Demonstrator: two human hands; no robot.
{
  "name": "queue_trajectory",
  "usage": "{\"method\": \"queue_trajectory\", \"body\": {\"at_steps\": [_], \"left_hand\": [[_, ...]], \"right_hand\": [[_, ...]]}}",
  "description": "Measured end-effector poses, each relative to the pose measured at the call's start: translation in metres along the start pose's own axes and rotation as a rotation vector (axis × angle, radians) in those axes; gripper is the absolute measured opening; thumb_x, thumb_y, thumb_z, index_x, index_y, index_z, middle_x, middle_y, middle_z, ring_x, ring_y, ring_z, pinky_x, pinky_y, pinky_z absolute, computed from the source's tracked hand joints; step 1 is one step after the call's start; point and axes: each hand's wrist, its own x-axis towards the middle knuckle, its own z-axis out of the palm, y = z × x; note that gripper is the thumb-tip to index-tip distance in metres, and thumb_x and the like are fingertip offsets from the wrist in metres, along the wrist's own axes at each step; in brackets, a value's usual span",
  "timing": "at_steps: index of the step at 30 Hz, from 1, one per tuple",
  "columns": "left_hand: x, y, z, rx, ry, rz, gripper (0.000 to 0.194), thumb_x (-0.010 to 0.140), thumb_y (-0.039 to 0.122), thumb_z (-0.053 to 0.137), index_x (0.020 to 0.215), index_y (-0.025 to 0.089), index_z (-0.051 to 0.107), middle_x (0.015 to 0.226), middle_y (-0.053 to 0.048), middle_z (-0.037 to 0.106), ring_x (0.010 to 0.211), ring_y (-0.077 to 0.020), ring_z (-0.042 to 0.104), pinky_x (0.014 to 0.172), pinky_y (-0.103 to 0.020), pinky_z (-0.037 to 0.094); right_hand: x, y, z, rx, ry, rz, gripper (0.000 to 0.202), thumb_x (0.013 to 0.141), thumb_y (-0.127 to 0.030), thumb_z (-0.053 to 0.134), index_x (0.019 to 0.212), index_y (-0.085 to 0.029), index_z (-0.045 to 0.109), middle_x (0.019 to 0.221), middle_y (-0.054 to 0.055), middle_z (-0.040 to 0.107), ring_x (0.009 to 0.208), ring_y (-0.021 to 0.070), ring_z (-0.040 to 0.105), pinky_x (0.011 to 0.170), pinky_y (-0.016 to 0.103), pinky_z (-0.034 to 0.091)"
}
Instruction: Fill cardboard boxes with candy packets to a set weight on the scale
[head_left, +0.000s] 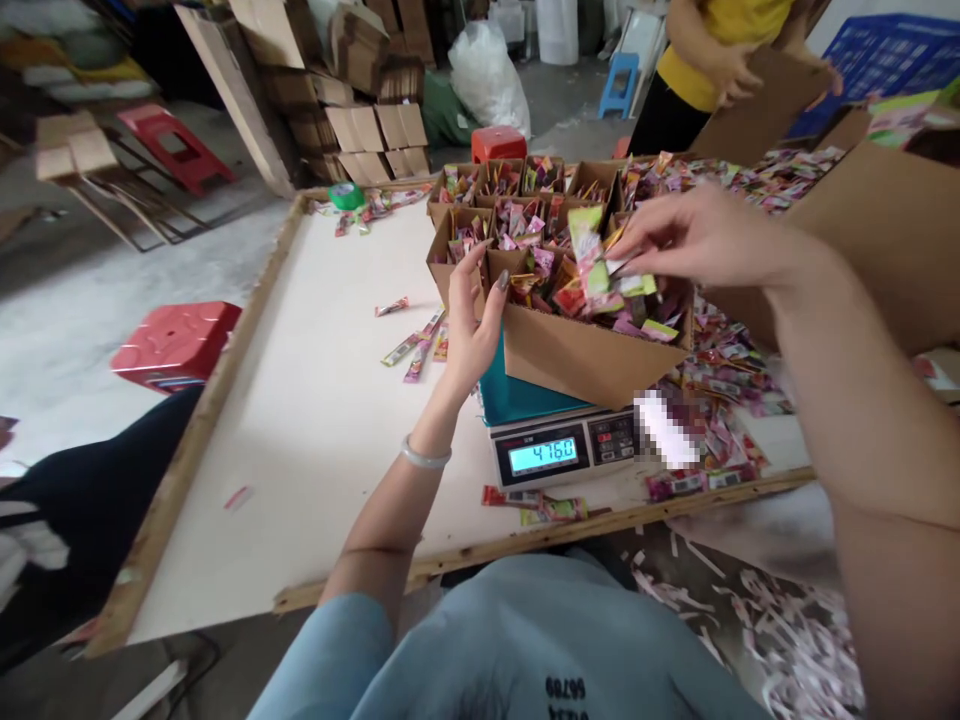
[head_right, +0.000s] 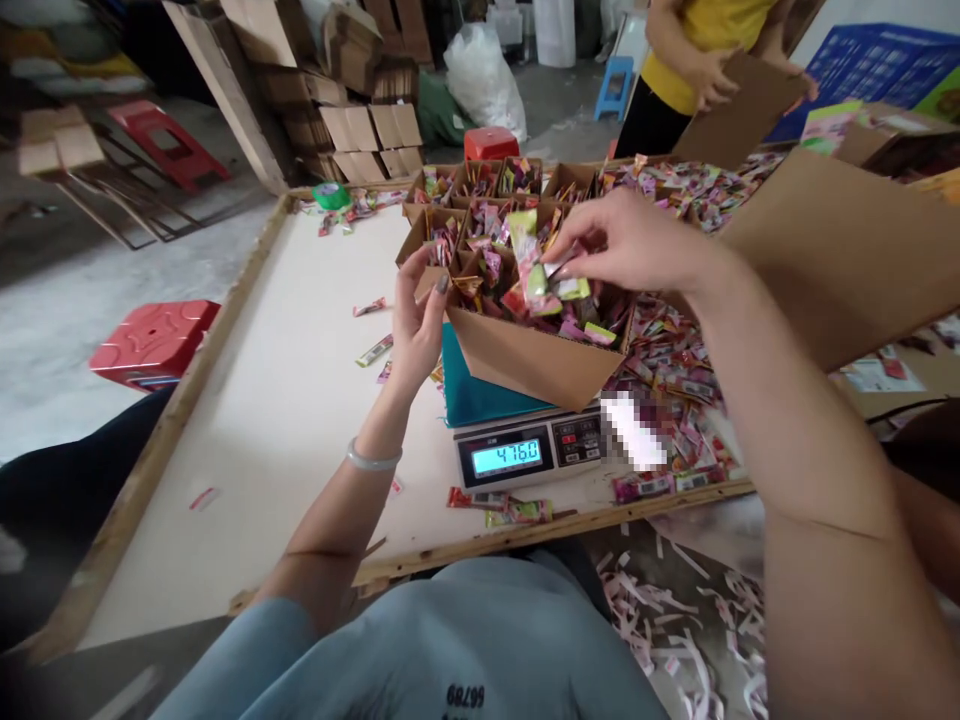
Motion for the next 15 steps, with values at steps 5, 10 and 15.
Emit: {"method": "queue_trajectory", "body": {"at_steps": [5, 10, 15], "left_hand": [[0.003, -0.004, 0.0, -0.029, -0.012, -0.018, 0.06, 0.1, 0.072, 0.053, 0.152, 0.044, 0.051, 0.166, -0.004, 0.05, 0.163, -0.0287, 0.039, 0.131, -0.048, 0.041], [0.004, -0.005, -0.005, -0.047, -0.016, -0.05, 0.062, 0.098, 0.074, 0.054, 0.152, 0.045, 0.051, 0.169, -0.002, 0.048, 0.165, -0.0283, 0.035, 0.133, -0.049, 0.039], [0.005, 0.001, -0.007, -0.077, 0.006, -0.064, 0.066, 0.095, 0.077, 0.056, 0.151, 0.041, 0.053, 0.167, -0.005, 0.05, 0.165, -0.0311, 0.035, 0.133, -0.051, 0.036]], "right_hand": [[-0.018, 0.003, -0.038, 0.191, 0.39, -0.032, 0.025, 0.074, -0.016, 0.092, 0.096, -0.029, 0.088, 0.086, 0.001, 0.078, 0.078, 0.0089, 0.062, 0.071, 0.023, 0.049], [-0.027, 0.04, -0.065, 0.17, 0.592, -0.046, 0.038, 0.072, -0.029, 0.099, 0.108, -0.025, 0.088, 0.107, 0.007, 0.082, 0.083, 0.0052, 0.067, 0.08, 0.022, 0.052], [-0.034, 0.062, -0.075, 0.009, 0.617, 0.059, 0.053, 0.079, -0.047, 0.093, 0.122, -0.017, 0.084, 0.113, 0.015, 0.08, 0.081, 0.0061, 0.065, 0.074, 0.026, 0.049]]}}
